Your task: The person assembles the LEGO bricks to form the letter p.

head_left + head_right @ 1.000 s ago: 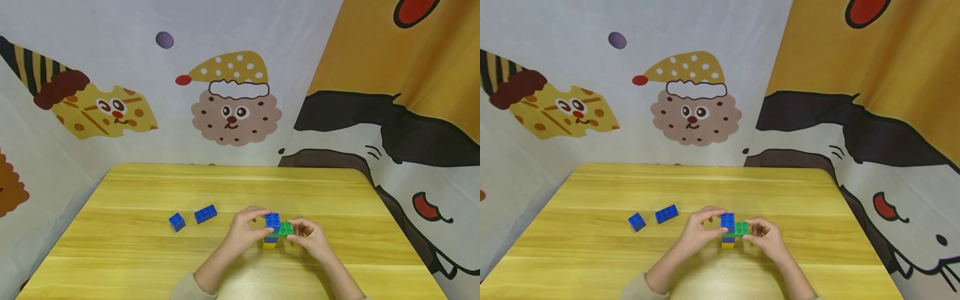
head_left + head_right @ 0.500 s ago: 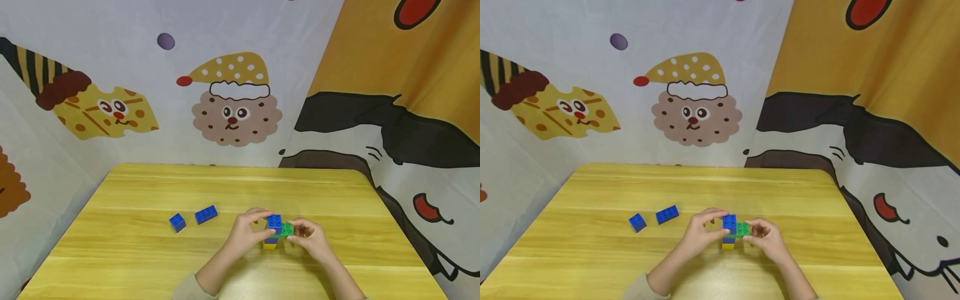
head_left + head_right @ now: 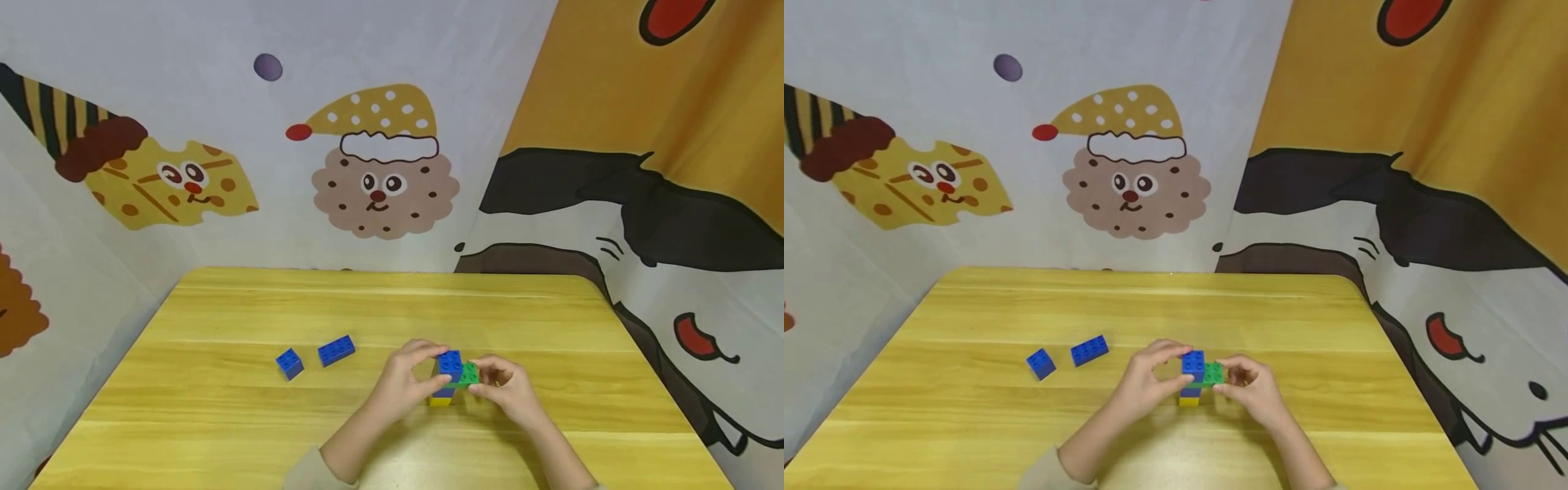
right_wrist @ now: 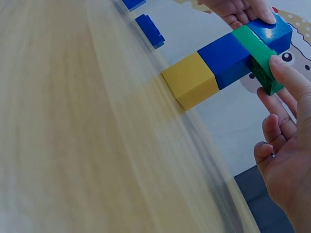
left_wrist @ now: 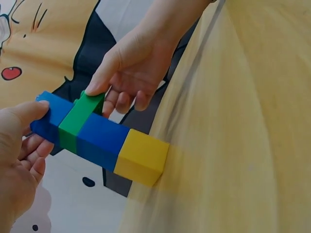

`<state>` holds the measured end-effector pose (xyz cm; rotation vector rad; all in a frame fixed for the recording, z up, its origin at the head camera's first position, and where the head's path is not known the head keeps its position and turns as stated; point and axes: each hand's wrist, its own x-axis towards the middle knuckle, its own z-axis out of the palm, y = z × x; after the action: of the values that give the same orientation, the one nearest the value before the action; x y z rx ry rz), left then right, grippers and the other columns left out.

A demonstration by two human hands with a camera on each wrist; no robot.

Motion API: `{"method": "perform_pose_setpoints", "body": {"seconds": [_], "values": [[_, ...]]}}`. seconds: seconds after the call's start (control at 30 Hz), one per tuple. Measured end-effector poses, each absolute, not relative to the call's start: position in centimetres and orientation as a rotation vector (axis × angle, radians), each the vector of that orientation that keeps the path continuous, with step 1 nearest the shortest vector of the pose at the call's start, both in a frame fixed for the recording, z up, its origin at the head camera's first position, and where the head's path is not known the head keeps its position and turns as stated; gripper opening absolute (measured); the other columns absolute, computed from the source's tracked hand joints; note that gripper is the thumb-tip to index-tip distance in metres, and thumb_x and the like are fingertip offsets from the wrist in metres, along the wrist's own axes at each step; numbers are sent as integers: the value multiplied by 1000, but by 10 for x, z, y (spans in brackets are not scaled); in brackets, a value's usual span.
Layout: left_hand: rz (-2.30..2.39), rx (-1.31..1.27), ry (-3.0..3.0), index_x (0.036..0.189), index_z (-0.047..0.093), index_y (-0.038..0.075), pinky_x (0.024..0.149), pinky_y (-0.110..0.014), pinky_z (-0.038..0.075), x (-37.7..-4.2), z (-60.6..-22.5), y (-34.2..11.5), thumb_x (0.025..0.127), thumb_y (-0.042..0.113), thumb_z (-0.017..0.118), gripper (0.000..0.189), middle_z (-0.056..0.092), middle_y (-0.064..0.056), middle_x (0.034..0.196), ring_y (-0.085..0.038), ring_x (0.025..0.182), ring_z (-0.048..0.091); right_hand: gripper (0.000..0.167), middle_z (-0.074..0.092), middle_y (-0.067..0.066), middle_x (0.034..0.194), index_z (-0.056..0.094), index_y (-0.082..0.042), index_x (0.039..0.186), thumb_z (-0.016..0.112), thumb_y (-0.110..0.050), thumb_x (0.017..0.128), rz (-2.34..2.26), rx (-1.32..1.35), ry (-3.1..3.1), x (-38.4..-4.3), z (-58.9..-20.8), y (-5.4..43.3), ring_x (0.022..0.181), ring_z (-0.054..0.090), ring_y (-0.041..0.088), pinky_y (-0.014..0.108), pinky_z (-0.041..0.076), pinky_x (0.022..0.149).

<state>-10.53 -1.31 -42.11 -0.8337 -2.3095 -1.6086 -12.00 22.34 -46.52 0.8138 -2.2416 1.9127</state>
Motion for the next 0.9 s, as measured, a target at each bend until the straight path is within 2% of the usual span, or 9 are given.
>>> {"method": "perform_pose_setpoints", "body": {"seconds": [0.2,0.33,0.63,0.9], "values": [[-1604,-853,-2337,119,65,2,92,-27,47,-106,-418,-14,82,14,76,40,63,-2,115,-13,108,57,34,57,6,76,66,2,106,70,16,75,1907,833,-2226,-120,-465,223,66,50,10,23,45,54],[-1637,-802,-2378,120,66,5,93,-28,46,-105,-417,-14,82,15,77,41,62,-1,116,-14,109,57,34,58,6,76,67,1,105,71,15,75,1902,813,-2227,-120,-466,223,66,50,9,23,45,54],[-1729,-767,-2354,122,66,12,86,-40,50,-104,-421,-15,82,21,77,42,64,1,118,-11,106,57,34,58,3,76,67,1,106,71,15,75,1886,802,-2236,-117,-466,223,64,50,10,23,45,52],[-1669,-752,-2317,129,60,14,89,-32,49,-101,-423,-28,81,21,77,51,62,5,119,-11,105,56,34,58,0,76,67,1,106,72,14,75,1908,774,-2251,-118,-465,222,65,50,8,22,45,53]]}}
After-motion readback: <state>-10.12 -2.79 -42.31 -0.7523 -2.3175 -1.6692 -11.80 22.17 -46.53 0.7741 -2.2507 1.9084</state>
